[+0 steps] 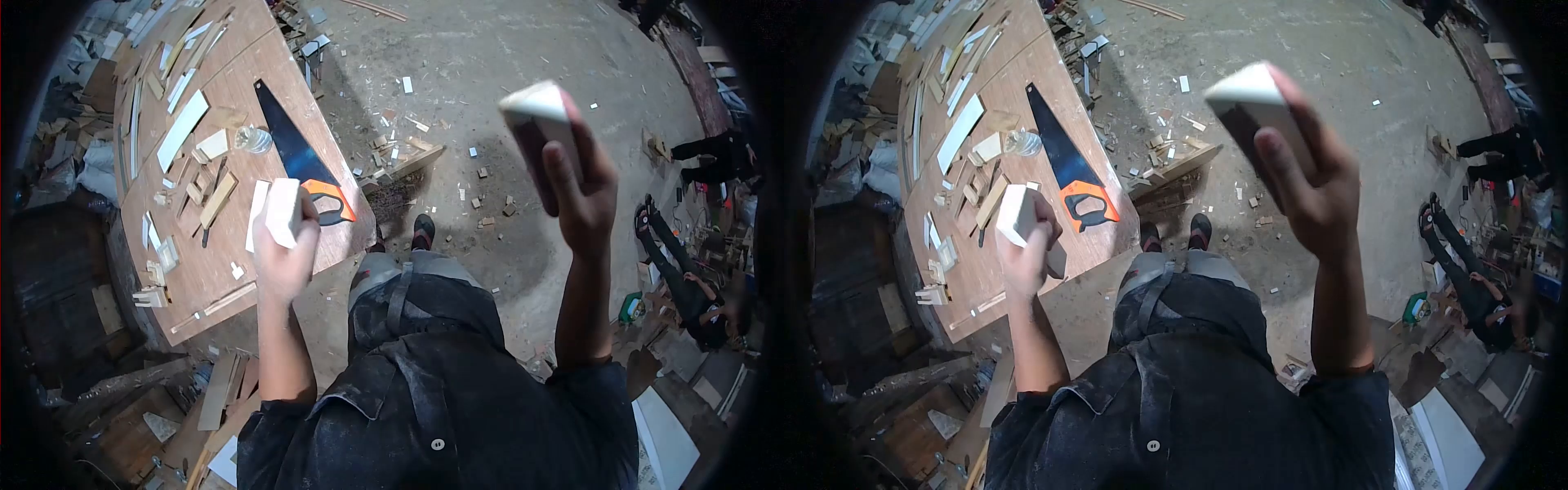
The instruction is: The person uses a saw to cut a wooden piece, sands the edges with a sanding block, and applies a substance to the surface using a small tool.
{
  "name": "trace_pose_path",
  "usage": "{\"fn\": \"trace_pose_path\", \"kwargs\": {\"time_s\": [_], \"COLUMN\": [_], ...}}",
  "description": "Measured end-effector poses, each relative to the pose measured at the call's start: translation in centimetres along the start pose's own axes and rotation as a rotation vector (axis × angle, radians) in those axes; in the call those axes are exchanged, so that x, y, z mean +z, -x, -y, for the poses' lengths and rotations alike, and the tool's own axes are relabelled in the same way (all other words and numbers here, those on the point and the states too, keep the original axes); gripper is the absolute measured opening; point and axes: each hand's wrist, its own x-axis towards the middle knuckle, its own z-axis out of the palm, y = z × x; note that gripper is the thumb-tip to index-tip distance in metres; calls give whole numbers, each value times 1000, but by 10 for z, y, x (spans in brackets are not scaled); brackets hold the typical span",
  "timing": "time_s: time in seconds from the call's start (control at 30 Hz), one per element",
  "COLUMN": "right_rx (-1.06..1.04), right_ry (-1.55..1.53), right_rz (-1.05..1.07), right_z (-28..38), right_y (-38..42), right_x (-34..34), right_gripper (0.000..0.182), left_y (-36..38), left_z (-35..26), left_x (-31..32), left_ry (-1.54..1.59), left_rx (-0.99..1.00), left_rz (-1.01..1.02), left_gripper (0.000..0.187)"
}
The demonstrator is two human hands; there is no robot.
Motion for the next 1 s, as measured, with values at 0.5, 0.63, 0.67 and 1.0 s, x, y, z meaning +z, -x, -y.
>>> {"fn": "trace_pose_path", "kwargs": {"time_s": [0.5, 0.63, 0.67, 1.0], "right_rx": [-108, -211, -202, -187], "right_ry": [-154, -174, -184, -19], "right_rz": [158, 169, 186, 211], "right_z": [56, 83, 88, 142], "right_y": [18, 30, 34, 74], "right_x": [44, 57, 60, 106], "right_gripper": [56, 55, 54, 56], "left_y": [46, 59, 62, 113], "left_z": [-37, -38, -37, -44], "left_x": [15, 5, 3, -57], "left_ry": [-86, -249, -307, -117], "left_rx": [408, 373, 304, 39], "left_rz": [197, 113, 98, 35], "left_gripper": [36, 37, 41, 60]}}
